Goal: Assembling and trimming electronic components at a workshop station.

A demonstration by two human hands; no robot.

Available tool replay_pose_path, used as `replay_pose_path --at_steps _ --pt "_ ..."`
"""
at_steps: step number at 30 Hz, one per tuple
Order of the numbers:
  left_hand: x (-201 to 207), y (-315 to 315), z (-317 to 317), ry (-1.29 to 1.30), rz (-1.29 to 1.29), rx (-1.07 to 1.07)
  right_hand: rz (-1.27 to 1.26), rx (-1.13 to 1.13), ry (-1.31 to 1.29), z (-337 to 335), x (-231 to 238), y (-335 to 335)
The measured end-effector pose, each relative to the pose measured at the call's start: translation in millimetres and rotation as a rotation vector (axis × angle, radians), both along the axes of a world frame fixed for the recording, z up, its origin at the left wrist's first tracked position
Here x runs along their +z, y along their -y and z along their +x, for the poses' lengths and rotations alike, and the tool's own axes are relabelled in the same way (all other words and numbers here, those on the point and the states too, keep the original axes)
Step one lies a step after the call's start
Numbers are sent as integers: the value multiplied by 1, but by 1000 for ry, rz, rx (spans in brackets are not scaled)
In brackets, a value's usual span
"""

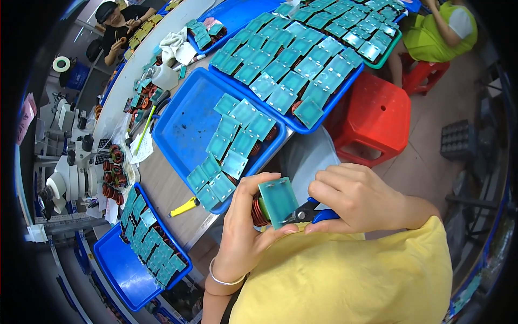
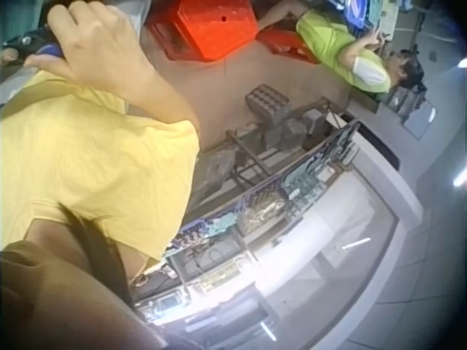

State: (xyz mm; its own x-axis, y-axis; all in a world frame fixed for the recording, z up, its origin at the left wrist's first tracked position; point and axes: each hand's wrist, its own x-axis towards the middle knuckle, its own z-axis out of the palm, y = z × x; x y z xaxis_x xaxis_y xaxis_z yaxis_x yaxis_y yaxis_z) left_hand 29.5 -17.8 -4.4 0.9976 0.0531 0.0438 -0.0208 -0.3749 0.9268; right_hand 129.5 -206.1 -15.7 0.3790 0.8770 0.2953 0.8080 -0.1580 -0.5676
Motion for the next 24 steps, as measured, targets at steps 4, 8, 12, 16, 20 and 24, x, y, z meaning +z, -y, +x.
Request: replay_pose_path --at_steps 4,8,12,16,20,24 --pt "4 3 -3 -73 -28 55 4 4 -3 -2 1 -1" --pt "5 1 -3 -16 51 5 6 3 8 -3 3 0" --pt "7 3 -1 -69 26 -4 -15 12 -2 -4 2 0" --pt "5 3 3 -73 98 -16 10 -8 -24 -6 -10 1" --pt "-3 2 7 -125 111 -10 41 -26 13 -4 -23 0" --pt "3 1 14 -206 130 -4 134 -21 -30 0 -42 -1"
